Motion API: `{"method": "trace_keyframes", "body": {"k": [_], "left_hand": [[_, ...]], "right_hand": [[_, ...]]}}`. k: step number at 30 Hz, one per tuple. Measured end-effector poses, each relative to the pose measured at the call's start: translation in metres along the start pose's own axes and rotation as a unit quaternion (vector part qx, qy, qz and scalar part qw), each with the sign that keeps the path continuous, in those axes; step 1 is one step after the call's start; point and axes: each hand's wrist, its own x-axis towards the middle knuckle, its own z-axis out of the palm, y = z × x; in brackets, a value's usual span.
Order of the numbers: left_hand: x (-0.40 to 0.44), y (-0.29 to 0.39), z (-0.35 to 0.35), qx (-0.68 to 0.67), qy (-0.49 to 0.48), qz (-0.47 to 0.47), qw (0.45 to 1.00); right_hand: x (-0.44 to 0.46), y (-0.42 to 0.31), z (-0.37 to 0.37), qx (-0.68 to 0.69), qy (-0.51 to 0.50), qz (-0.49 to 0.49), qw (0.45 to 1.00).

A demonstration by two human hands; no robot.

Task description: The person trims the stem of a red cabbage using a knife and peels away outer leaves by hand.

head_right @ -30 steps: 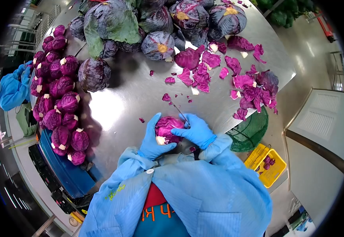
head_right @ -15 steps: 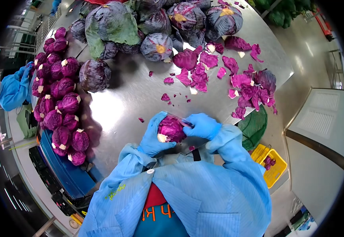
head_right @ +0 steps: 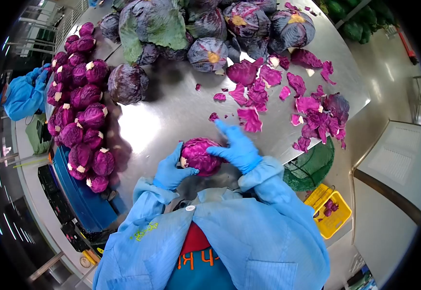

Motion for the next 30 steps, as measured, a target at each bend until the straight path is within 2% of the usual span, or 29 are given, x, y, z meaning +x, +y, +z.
{"method": "trace_keyframes", "body": {"k": [2, 5, 8, 11, 14, 17, 20, 21, 23, 24, 26, 27, 30], "left_hand": [[0.001, 0.011, -0.008, 0.004, -0.035, -0.03, 0.999], [0.007, -0.015, -0.013, -0.025, -0.071, 0.023, 0.997], [0.015, -0.012, -0.027, 0.079, -0.128, 0.067, 0.986], [0.019, -0.011, -0.034, 0.129, -0.177, 0.053, 0.974], [0.018, -0.012, -0.037, 0.144, -0.174, 0.072, 0.972], [0.02, -0.049, -0.034, 0.078, -0.132, 0.184, 0.971], [0.011, -0.069, -0.01, -0.123, -0.033, 0.077, 0.989], [0.004, -0.071, 0.002, -0.174, 0.069, 0.011, 0.982], [-0.008, -0.073, 0.024, -0.265, 0.266, -0.122, 0.919], [-0.013, -0.07, 0.023, -0.35, 0.191, -0.206, 0.894], [-0.029, -0.054, 0.013, -0.494, 0.037, -0.364, 0.788], [-0.032, -0.032, 0.016, -0.562, -0.063, -0.349, 0.747], [-0.016, -0.011, 0.033, -0.589, -0.147, -0.423, 0.672]], "right_hand": [[0.008, 0.005, 0.017, 0.062, -0.063, 0.044, 0.995], [0.017, 0.005, 0.017, 0.105, -0.111, 0.076, 0.985], [0.016, 0.008, 0.014, 0.114, -0.127, 0.089, 0.981], [0.019, 0.012, 0.017, 0.115, -0.136, 0.087, 0.98], [0.021, 0.011, 0.018, 0.116, -0.138, 0.08, 0.98], [0.021, 0.015, 0.018, 0.139, -0.136, 0.08, 0.978], [0.017, 0.004, 0.014, 0.148, -0.135, 0.093, 0.975], [0.016, 0.0, 0.011, 0.146, -0.134, 0.099, 0.975], [0.012, 0.018, 0.014, 0.232, -0.125, 0.125, 0.957], [0.009, 0.025, 0.015, 0.275, -0.123, 0.139, 0.943], [0.006, 0.019, 0.01, 0.321, -0.124, 0.175, 0.922], [0.004, 0.016, 0.01, 0.345, -0.128, 0.192, 0.91], [0.007, 0.016, 0.01, 0.343, -0.128, 0.199, 0.909]]}}
